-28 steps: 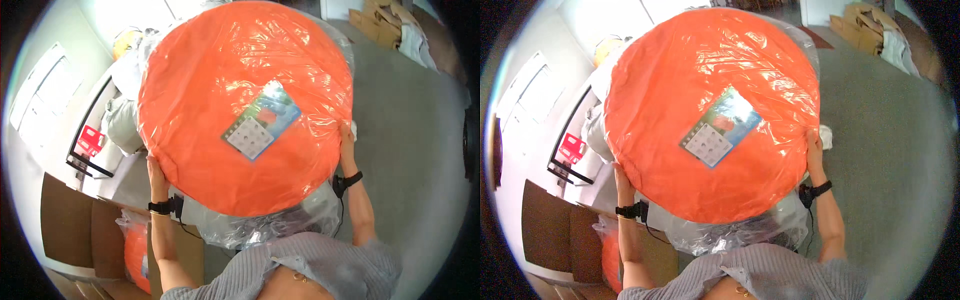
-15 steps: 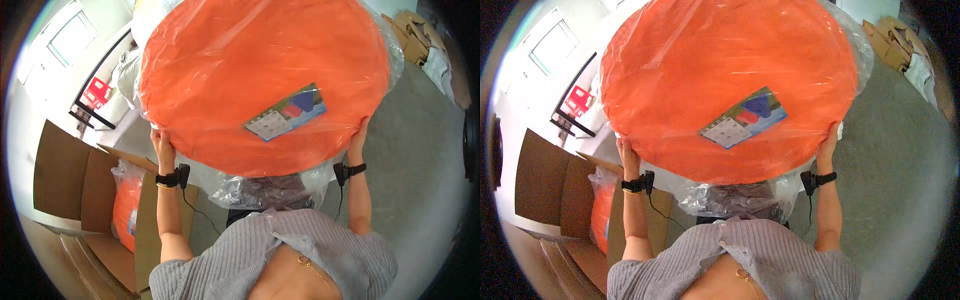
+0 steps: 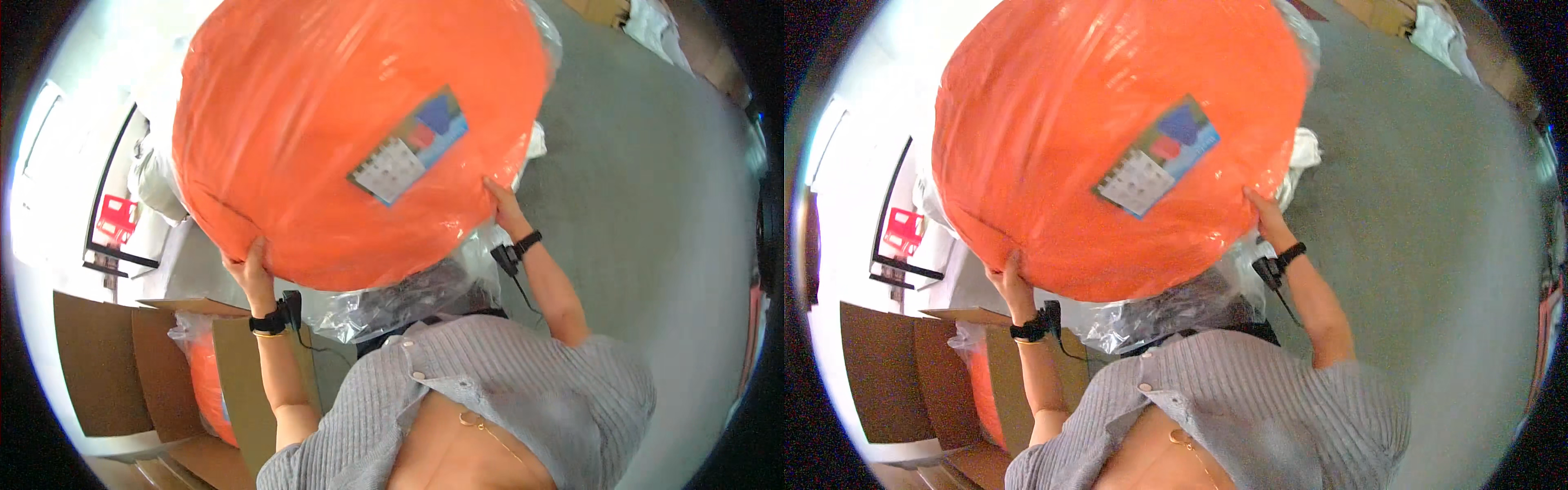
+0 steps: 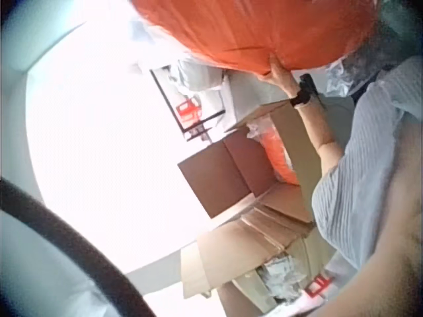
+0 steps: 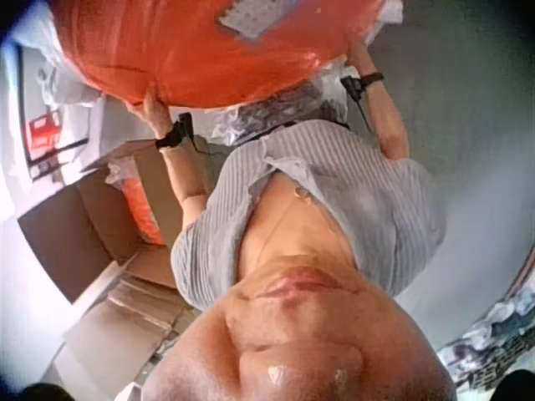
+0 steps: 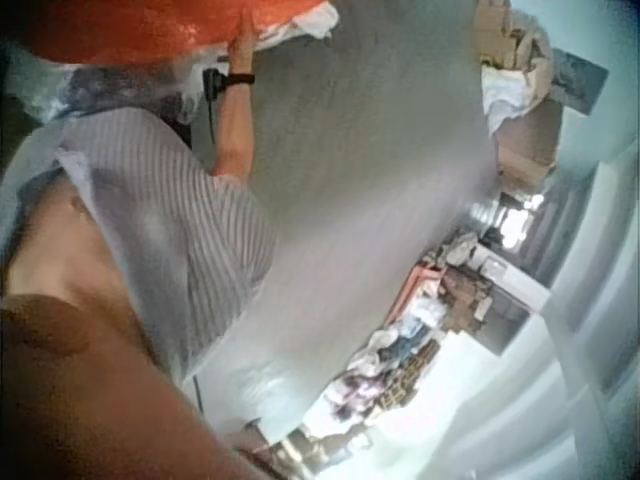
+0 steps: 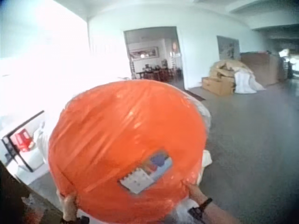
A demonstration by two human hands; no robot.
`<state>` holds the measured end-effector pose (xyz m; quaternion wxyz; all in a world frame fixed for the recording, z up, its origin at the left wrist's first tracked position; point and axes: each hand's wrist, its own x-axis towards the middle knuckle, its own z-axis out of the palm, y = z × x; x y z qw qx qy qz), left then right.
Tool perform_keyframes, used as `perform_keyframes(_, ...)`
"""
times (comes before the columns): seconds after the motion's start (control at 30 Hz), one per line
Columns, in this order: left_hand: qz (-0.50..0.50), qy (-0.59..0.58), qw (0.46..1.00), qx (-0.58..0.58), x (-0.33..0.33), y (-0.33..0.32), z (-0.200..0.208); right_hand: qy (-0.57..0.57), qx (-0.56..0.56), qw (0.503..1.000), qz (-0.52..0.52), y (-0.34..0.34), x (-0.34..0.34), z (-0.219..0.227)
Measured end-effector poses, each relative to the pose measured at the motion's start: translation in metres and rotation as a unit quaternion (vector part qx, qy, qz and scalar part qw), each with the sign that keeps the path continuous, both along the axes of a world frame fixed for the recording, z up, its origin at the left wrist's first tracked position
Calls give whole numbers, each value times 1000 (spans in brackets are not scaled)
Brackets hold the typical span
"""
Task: The person repeatedly picks up orange circular cushions wrapped in clear plastic from a white sack, places them into a cardboard box, and then removes them to place them back into the sack. This cycle of packing and unpacking is performed multiple times.
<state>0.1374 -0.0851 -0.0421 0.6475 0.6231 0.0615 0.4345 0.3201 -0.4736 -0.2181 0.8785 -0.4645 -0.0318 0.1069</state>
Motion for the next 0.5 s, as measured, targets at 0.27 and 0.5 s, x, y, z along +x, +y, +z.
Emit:
perform_keyframes(0.27,-55,85,990,-101,16,-1,-7,12,-122,992,-37,-40,-19,58)
perform_keyframes(0.5,-275,248,899,-233,31,0,-28,-212,-110,970,-46,-74,8,174)
